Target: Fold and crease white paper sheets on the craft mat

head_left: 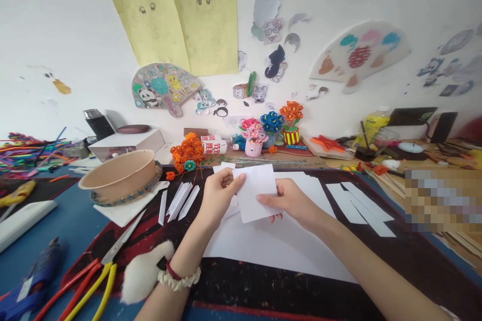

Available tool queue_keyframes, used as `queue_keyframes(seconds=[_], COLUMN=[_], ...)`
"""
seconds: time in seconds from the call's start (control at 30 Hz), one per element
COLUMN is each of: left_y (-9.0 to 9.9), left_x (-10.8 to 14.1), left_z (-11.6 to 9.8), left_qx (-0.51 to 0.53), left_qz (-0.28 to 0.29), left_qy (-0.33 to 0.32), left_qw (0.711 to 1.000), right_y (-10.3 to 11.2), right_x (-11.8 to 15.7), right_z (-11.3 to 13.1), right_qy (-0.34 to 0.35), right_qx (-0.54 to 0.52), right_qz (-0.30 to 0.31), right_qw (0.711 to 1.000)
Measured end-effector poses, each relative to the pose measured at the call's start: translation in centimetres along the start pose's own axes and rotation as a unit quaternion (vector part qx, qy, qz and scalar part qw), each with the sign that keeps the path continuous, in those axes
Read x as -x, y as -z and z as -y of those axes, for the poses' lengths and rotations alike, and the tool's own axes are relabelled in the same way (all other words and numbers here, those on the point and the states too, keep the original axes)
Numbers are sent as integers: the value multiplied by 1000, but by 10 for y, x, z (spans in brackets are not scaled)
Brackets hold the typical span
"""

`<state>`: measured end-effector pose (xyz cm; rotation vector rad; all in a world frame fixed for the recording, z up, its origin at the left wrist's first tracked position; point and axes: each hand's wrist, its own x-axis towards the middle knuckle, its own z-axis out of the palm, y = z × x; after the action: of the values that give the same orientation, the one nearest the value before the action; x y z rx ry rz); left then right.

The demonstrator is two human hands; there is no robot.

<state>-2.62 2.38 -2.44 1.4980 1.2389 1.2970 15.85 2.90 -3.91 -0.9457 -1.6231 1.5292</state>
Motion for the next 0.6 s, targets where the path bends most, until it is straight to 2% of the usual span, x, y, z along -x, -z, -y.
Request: queue_keyframes(seconds=[0.43,0.6], left_y=[2,3], left_x=[-1,-2], left_z=[4,5], left_qx=[11,-20], left_qz=[-24,-33], left_qy=[2,-8], left_qw=[1000,999], right_y=[2,1], right_x=[-1,-1], right_z=[-4,-5], right_qy=[-1,-7], right_qx=[-1,-3], right_qz=[44,34], right_qw=[999,999])
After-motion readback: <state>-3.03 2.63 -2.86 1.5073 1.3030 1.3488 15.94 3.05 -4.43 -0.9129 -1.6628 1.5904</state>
